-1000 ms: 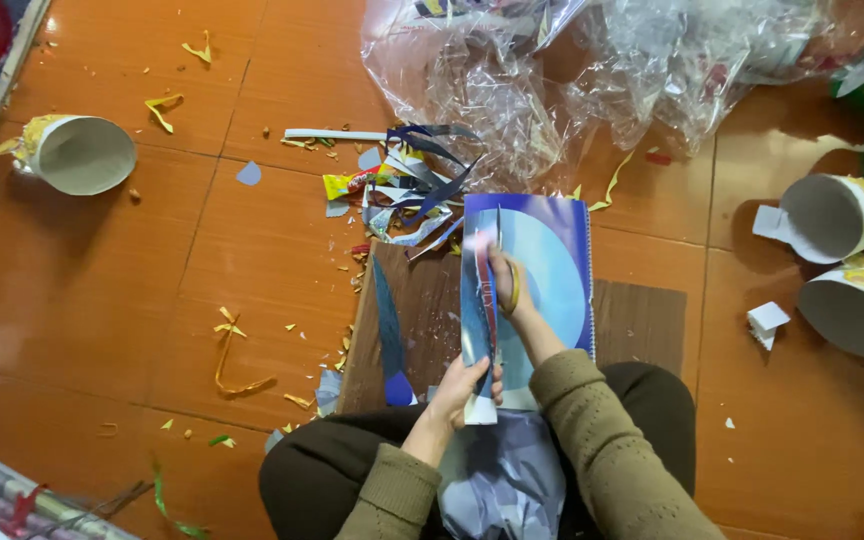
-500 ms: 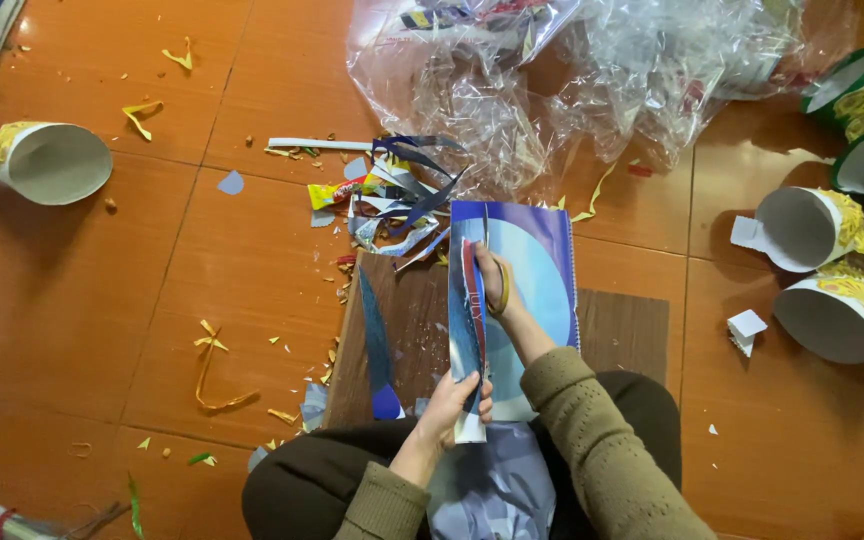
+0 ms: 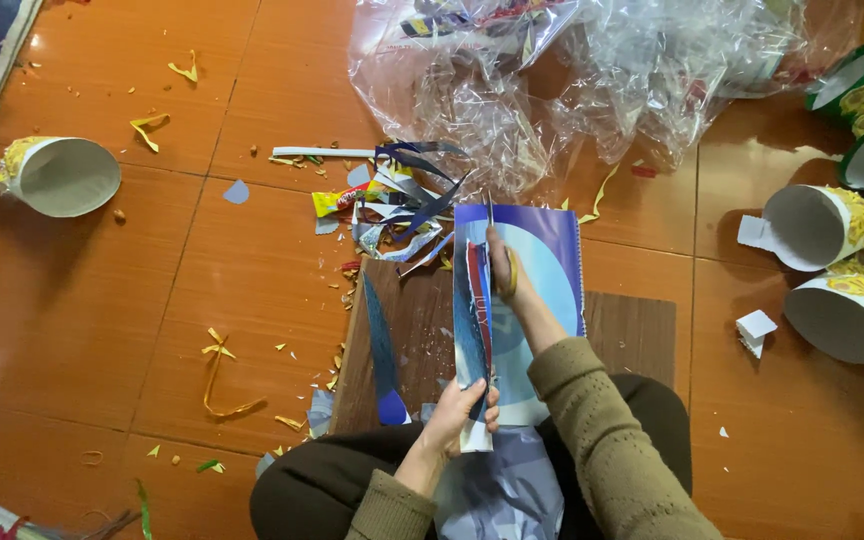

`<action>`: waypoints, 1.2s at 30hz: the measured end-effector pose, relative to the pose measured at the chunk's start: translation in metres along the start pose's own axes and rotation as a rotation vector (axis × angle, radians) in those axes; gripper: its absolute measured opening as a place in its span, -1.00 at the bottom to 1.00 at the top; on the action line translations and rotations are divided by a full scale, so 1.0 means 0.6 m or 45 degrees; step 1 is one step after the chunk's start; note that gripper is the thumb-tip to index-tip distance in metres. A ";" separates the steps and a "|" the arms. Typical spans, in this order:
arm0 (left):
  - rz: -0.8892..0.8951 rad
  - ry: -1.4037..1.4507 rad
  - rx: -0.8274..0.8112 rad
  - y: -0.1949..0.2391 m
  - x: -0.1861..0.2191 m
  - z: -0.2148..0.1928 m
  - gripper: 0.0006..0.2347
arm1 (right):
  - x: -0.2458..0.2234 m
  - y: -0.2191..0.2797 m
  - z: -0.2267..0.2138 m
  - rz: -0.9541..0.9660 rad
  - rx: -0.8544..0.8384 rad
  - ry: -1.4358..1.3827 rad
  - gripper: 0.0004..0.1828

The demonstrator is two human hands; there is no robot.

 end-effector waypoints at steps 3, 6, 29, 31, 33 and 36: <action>0.008 0.009 -0.005 0.000 0.007 0.011 -0.86 | -0.007 -0.056 0.015 -0.038 -0.228 -0.444 -0.31; 0.011 0.037 0.028 -0.003 0.004 0.006 -0.87 | -0.048 -0.003 -0.004 -0.078 0.182 0.178 -0.06; 1.134 -0.759 0.007 0.335 0.130 0.246 -0.73 | 0.024 0.557 -0.045 -0.761 -0.192 -0.177 -0.45; 1.099 -1.152 0.124 0.366 0.118 0.273 -0.70 | 0.008 0.617 -0.049 -0.799 -0.181 -0.148 -0.47; 1.484 -1.069 -0.059 0.411 0.112 0.309 -0.74 | -0.002 0.671 -0.048 -0.800 -0.153 -0.304 -0.55; 1.630 -1.040 0.039 0.475 0.106 0.350 -0.76 | 0.005 0.682 -0.039 -0.872 -0.308 -0.455 -0.80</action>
Point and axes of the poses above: each hand's wrist, its own y-axis away from the middle knuckle, its own z-axis out of the palm, x = y × z, the point moved 9 cm from there along -y, towards the middle knuckle
